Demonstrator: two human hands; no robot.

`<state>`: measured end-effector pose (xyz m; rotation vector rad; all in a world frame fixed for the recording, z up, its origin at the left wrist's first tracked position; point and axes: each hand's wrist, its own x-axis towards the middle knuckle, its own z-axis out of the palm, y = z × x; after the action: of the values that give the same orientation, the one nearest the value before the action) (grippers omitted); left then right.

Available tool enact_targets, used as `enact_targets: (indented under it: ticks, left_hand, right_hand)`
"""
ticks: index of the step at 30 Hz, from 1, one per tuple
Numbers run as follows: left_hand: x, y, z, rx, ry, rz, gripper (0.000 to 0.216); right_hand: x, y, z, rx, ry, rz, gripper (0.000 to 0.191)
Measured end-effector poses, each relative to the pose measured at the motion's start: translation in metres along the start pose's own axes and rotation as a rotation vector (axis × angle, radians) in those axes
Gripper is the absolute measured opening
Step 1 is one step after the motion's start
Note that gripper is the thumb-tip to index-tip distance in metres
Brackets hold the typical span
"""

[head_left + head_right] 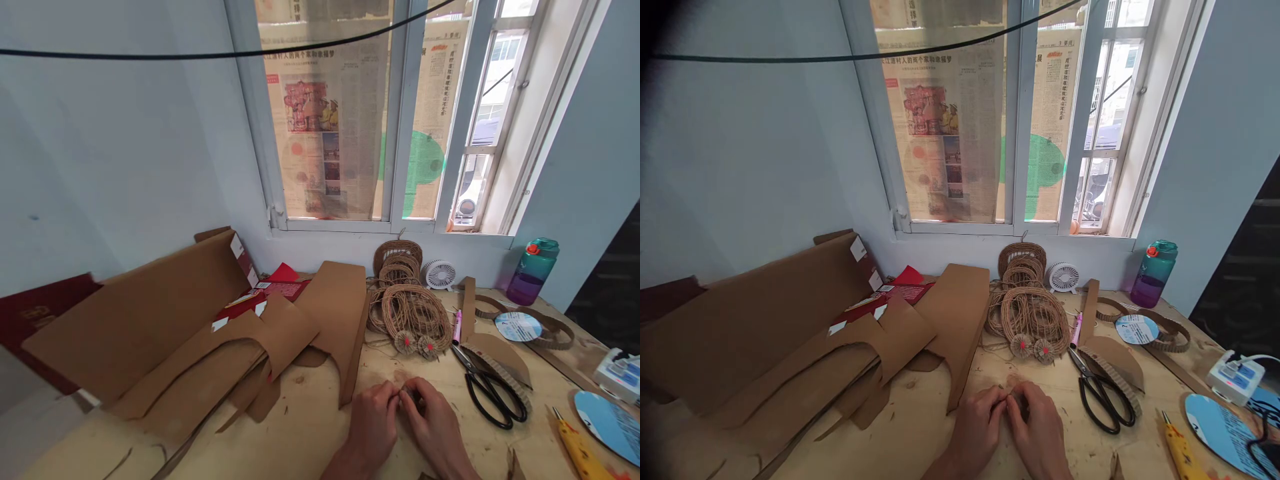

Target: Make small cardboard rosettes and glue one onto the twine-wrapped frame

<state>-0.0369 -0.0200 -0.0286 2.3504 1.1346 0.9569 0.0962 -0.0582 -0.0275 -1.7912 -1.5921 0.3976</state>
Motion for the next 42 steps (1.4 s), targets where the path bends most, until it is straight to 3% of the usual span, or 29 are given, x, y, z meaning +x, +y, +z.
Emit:
enact_targets:
  ticks: [20, 27, 42]
  left_hand:
    - [-0.001, 0.002, -0.003, -0.005, -0.028, 0.067, 0.017]
    - [-0.001, 0.008, -0.003, -0.086, 0.039, 0.05, 0.023]
    - [0.002, 0.01, -0.006, -0.044, 0.015, -0.008, 0.02]
  right_hand:
    - [0.0, 0.002, -0.004, 0.058, 0.047, -0.1, 0.032]
    - [0.0, 0.0, -0.001, 0.109, 0.081, -0.025, 0.033]
    - [0.001, 0.002, 0.0, 0.104, 0.075, 0.005, 0.032]
